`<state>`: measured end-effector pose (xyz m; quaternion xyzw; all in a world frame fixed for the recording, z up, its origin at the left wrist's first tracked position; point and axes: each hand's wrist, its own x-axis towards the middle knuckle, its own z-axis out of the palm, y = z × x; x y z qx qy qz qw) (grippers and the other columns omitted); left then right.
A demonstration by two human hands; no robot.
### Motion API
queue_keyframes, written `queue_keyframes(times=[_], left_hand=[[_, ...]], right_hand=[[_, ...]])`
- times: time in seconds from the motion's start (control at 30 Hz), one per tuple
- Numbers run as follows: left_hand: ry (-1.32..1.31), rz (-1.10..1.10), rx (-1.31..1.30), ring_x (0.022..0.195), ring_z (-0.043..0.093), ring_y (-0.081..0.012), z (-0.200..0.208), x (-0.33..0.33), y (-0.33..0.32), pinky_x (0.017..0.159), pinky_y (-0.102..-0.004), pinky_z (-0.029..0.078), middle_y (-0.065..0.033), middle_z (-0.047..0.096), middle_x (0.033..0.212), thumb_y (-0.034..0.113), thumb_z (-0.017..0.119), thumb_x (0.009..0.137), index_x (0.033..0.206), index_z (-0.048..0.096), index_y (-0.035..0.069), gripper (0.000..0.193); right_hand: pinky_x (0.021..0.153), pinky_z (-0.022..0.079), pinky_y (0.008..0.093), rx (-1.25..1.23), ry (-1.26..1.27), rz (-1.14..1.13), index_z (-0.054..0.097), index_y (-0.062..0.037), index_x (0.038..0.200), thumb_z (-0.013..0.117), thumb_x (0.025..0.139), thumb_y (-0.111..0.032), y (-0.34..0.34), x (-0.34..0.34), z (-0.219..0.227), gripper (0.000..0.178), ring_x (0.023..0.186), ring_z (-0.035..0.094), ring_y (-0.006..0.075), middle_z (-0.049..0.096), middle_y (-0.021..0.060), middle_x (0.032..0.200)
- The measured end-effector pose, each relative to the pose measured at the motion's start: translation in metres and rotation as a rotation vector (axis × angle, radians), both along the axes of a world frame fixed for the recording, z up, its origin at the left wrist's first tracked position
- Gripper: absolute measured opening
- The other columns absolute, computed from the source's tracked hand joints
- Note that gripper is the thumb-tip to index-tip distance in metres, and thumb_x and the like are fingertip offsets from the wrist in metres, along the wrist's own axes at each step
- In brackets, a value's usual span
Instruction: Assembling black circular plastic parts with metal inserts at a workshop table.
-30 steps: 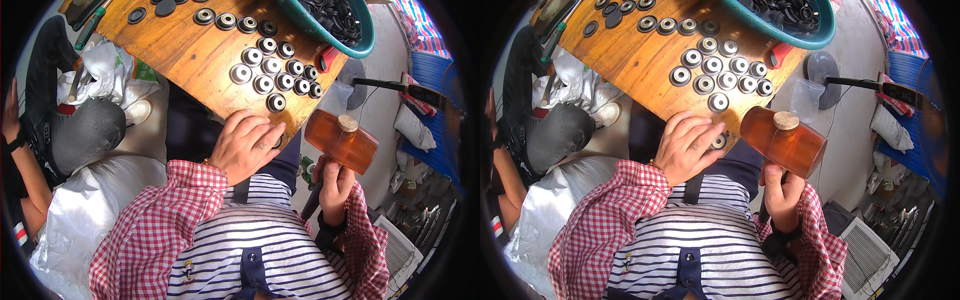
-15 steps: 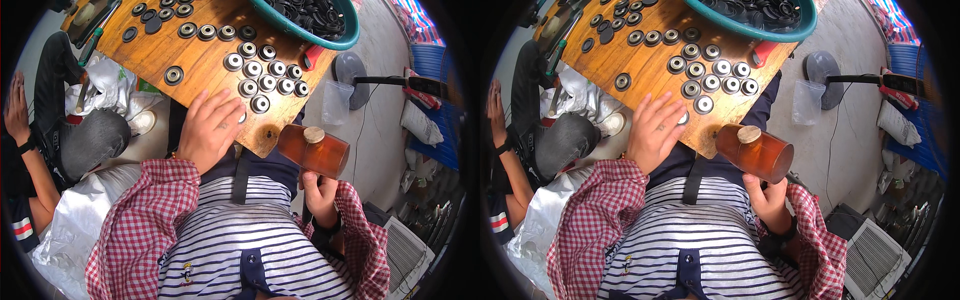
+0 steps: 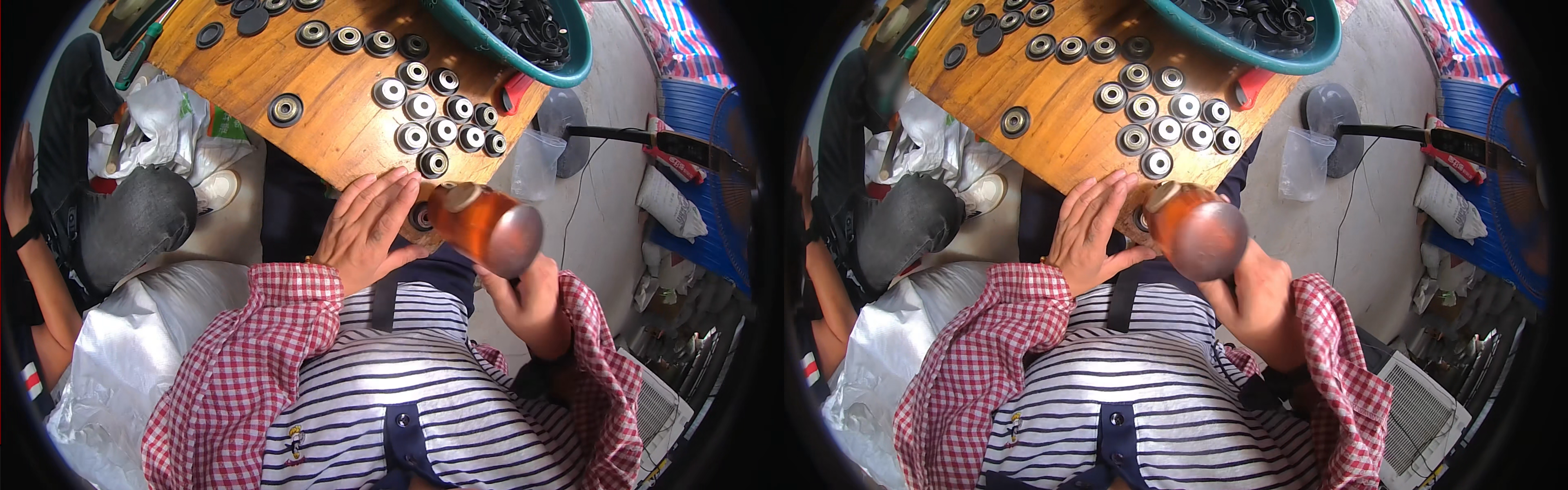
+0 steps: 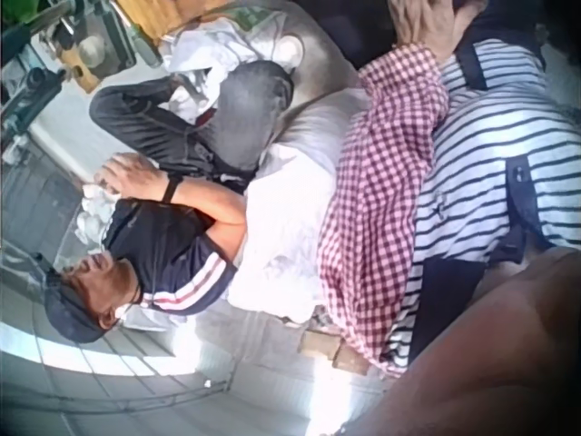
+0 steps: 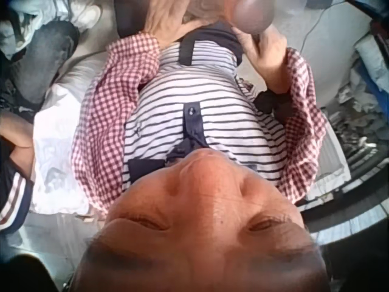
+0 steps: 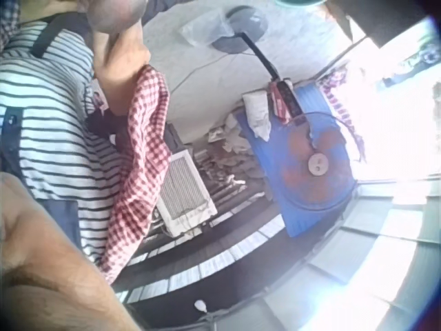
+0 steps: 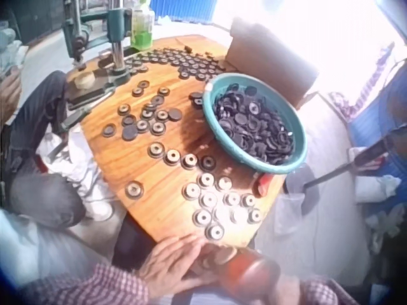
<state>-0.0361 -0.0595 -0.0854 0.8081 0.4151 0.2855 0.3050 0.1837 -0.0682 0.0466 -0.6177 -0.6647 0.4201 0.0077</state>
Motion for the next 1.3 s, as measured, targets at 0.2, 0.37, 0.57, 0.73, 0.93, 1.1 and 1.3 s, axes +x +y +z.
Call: queue_keyframes(times=[0.2, 0.37, 0.57, 0.73, 0.93, 1.1, 1.3], left_hand=[[-0.081, -0.012, -0.005, 0.132, 0.042, -0.0256, 0.007, 0.004, 0.003, 0.111, -0.0420, 0.027, -0.0119, 0.043, 0.142, 0.034, 0.076, 0.075, 0.146, 0.022, 0.005, 0.094], [-0.084, 0.028, -0.059, 0.122, 0.049, -0.0264, 0.008, 0.009, 0.007, 0.107, -0.0435, 0.032, -0.0129, 0.052, 0.130, 0.028, 0.078, 0.073, 0.144, 0.028, 0.005, 0.090], [-0.052, 0.023, 0.043, 0.108, 0.055, -0.0241, 0.022, 0.006, 0.014, 0.099, -0.0441, 0.039, -0.0066, 0.063, 0.108, 0.025, 0.079, 0.072, 0.123, 0.055, 0.007, 0.059], [0.215, 0.314, 0.173, 0.101, 0.055, -0.0258, 0.020, -0.032, 0.060, 0.088, -0.0403, 0.041, -0.0053, 0.062, 0.106, 0.023, 0.075, 0.075, 0.109, 0.063, 0.008, 0.038], [0.314, 0.277, 0.291, 0.108, 0.053, -0.0296, 0.049, -0.030, 0.114, 0.094, -0.0414, 0.040, -0.0098, 0.061, 0.113, 0.022, 0.069, 0.082, 0.109, 0.065, 0.004, 0.033], [0.145, -0.005, 0.180, 0.115, 0.053, -0.0303, 0.046, 0.030, 0.069, 0.098, -0.0426, 0.041, -0.0110, 0.061, 0.116, 0.016, 0.070, 0.080, 0.109, 0.065, 0.004, 0.032], [-0.006, -0.089, 0.026, 0.122, 0.050, -0.0281, 0.014, 0.008, 0.017, 0.104, -0.0448, 0.037, -0.0098, 0.057, 0.125, 0.016, 0.072, 0.079, 0.119, 0.059, 0.007, 0.043]], right_hand=[[0.055, 0.047, 0.0357, 0.547, 0.035, 0.112, 0.060, 0.0033, 0.105, 0.064, 0.090, -0.023, -0.015, 0.002, -0.010, 0.031, 0.063, 0.061, 0.0239, 0.064, 0.0169, 0.087], [0.058, 0.049, 0.0359, 0.068, 0.018, -0.064, 0.062, -0.0002, 0.102, 0.066, 0.088, -0.016, -0.002, -0.003, -0.021, 0.022, 0.063, 0.063, 0.0257, 0.064, 0.0168, 0.080], [0.047, 0.040, 0.0213, 0.167, 0.455, -0.608, 0.047, 0.0026, 0.110, 0.047, 0.100, -0.031, -0.038, 0.000, -0.026, 0.035, 0.053, 0.049, 0.0100, 0.053, 0.0079, 0.076], [0.047, 0.040, 0.0217, 0.138, 0.497, -0.680, 0.046, 0.0026, 0.112, 0.048, 0.100, -0.029, -0.059, 0.020, -0.033, 0.034, 0.055, 0.049, 0.0106, 0.053, 0.0083, 0.077], [0.049, 0.041, 0.0224, 0.101, 0.589, -0.703, 0.046, 0.0022, 0.113, 0.048, 0.100, -0.028, -0.066, 0.024, -0.043, 0.033, 0.056, 0.050, 0.0109, 0.054, 0.0079, 0.079], [0.049, 0.041, 0.0227, 0.126, 0.575, -0.664, 0.046, 0.0009, 0.112, 0.049, 0.100, -0.027, -0.066, 0.023, -0.045, 0.031, 0.057, 0.050, 0.0107, 0.054, 0.0075, 0.079], [0.052, 0.043, 0.0255, 0.248, 0.311, -0.354, 0.055, 0.0024, 0.098, 0.054, 0.096, -0.013, -0.048, 0.011, -0.030, 0.016, 0.060, 0.053, 0.0133, 0.057, 0.0076, 0.085]])
